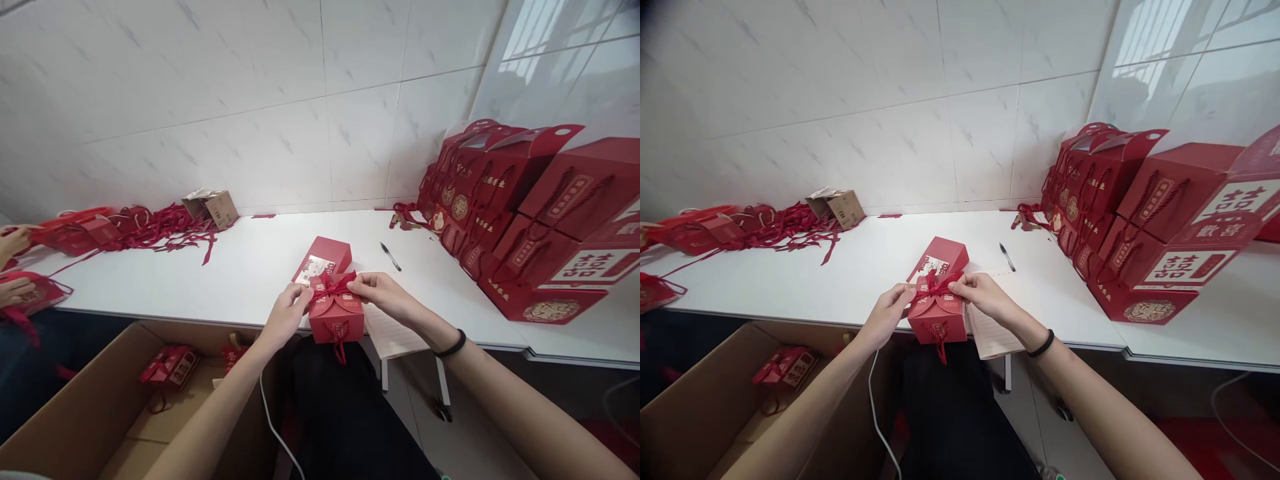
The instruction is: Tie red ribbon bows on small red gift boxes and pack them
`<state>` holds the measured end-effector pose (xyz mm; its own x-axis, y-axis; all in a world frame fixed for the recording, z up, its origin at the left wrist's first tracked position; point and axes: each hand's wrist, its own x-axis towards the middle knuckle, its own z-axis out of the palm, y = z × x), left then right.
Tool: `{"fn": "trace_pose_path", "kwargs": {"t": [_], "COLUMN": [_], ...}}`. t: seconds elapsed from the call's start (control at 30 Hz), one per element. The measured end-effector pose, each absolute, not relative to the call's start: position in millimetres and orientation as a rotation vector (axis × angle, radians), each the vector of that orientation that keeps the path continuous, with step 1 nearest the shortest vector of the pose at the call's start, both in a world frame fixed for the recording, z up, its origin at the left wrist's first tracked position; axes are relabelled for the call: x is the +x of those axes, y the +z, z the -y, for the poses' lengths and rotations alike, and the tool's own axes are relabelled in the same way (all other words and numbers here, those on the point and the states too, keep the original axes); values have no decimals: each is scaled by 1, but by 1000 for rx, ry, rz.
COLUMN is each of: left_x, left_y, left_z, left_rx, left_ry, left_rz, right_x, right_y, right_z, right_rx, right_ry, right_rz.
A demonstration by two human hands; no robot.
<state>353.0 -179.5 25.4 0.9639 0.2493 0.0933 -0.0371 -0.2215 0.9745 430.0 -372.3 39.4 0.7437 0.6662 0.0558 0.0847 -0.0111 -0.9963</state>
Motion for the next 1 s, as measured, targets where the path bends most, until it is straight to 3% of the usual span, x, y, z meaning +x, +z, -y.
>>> {"fn": "trace_pose_path", "kwargs": {"t": [0.17,0.47,0.8,1.0], "left_x": [353,354,340,340], "left_y": [30,16,30,30], "left_z": [180,187,196,195], "left_rx": [1660,1786,1802,1762], "left_ry": [195,362,244,153], "left_rz": [-155,-145,-151,-165], "right_x": [431,434,405,405], "right_y": [31,27,43,43], "right_z": [375,378,379,376], "right_rx": [-1317,-1232,-1809,-1803], "right_ry": [602,611,330,317], "right_rz": [632,600,412,392]}}
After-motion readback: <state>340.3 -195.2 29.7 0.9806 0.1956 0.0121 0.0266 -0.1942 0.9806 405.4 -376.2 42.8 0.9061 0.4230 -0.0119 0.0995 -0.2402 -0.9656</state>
